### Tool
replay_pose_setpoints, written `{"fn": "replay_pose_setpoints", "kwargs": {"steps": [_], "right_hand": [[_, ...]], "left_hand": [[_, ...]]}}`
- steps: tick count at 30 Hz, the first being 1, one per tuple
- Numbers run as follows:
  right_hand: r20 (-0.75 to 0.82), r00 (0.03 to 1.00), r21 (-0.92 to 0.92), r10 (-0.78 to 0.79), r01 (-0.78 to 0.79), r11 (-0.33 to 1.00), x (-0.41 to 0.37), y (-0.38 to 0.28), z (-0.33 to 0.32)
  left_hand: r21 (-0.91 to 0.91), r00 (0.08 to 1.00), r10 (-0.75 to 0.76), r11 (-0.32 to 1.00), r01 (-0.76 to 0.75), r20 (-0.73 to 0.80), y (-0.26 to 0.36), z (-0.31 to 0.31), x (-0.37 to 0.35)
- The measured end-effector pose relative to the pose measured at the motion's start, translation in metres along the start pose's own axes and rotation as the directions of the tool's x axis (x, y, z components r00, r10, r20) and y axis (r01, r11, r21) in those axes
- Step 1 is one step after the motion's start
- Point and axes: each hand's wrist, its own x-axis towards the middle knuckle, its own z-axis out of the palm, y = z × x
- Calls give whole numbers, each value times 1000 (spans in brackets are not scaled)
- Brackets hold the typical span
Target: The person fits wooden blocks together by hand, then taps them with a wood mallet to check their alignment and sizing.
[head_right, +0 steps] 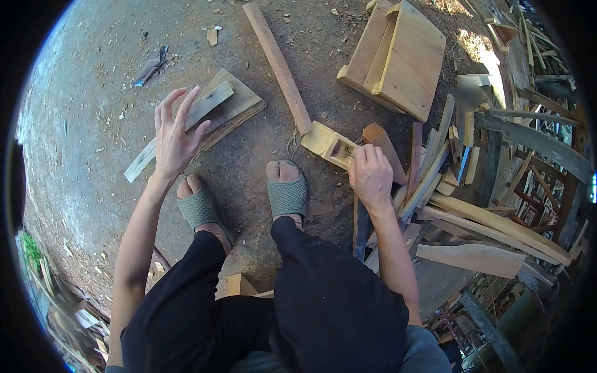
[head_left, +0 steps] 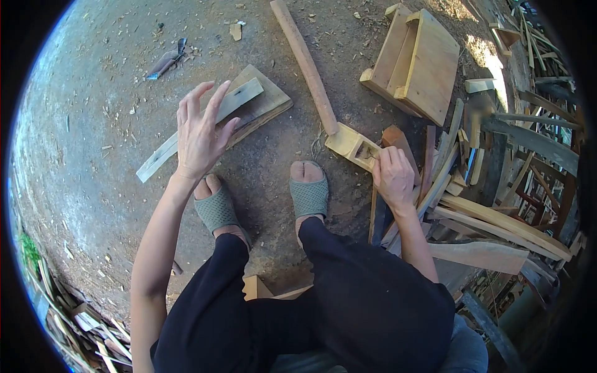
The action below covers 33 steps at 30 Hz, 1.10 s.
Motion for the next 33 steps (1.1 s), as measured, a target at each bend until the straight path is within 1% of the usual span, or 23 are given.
{"fn": "replay_pose_setpoints", "kwargs": {"steps": [1, 4, 6, 7, 9, 10, 11, 12, 13, 15, 16, 17, 18, 20, 21, 23, 24, 26, 27, 29, 30, 32, 33], "right_hand": [[2, 1000, -1, -1, 1, 1000, -4, 0, -1], [40, 995, 69, 96, -99, 993, -12, 1, 2], [-4, 988, 265, 156, -150, 952, -11, 0, 3], [-6, 988, 267, 153, -146, 953, -9, -3, 2], [-20, 967, 466, 252, -214, 859, -4, -15, -3], [-21, 969, 471, 247, -208, 857, 1, -22, -7], [-7, 961, 543, 276, -228, 808, 7, -30, -11], [9, 954, 612, 301, -243, 752, 13, -38, -15], [4, 956, 621, 292, -231, 749, 19, -47, -18], [28, 962, 731, 270, -204, 651, 32, -66, -24], [24, 966, 742, 258, -190, 643, 38, -74, -25], [36, 975, 797, 219, -160, 582, 44, -81, -25], [45, 983, 847, 177, -132, 515, 49, -89, -26], [36, 989, 850, 143, -105, 516, 57, -104, -25], [42, 992, 869, 118, -95, 486, 61, -109, -24], [55, 994, 892, 92, -90, 444, 66, -116, -24], [53, 994, 893, 91, -88, 442, 69, -118, -24], [44, 995, 908, 89, -77, 411, 73, -120, -22], [45, 995, 909, 91, -79, 410, 73, -121, -21], [70, 991, 934, 111, -104, 343, 73, -124, -17], [69, 992, 935, 109, -103, 341, 74, -125, -16], [120, 986, 948, 112, -147, 282, 74, -127, -14], [120, 987, 949, 112, -147, 279, 75, -128, -12]], "left_hand": [[10, 1000, 17, 1000, -17, -9, 1, 0, 0], [9, 999, 49, 999, -49, -17, 4, 0, -1], [-1, 998, 66, 998, -66, -21, 8, -1, -1], [-23, 996, 85, 996, -86, -41, 10, -2, -1], [-40, 993, 100, 994, -102, -62, 17, -4, -2], [-92, 990, 120, 988, -126, -73, 23, -6, -1], [-141, 986, 139, 978, -151, -86, 29, -8, -1], [-214, 985, 170, 961, -175, -40, 33, -8, 0], [-284, 979, 204, 939, -195, 3, 39, -8, 0], [-478, 977, 213, 859, -182, 11, 55, 0, -3], [-599, 985, 144, 799, -58, 95, 66, -1, -4], [-702, 982, 78, 710, 64, 169, 77, 0, -6], [-770, 960, 4, 598, 222, 280, 85, 0, -7], [-819, 878, -139, 320, 477, 458, 96, 0, -8], [-816, 878, -147, 326, 478, 455, 93, -2, -9], [-791, 811, -123, 179, 585, 572, 89, -2, -10], [-791, 812, -124, 182, 584, 571, 87, -2, -11], [-815, 811, -157, 50, 577, 564, 83, -1, -15], [-814, 810, -156, 51, 579, 566, 83, -1, -16], [-781, 761, -197, -258, 568, 619, 86, -1, -18], [-782, 760, -200, -256, 568, 618, 86, 0, -20], [-725, 709, -211, -381, 574, 673, 85, 1, -22], [-725, 708, -214, -379, 575, 673, 84, 1, -22]]}}
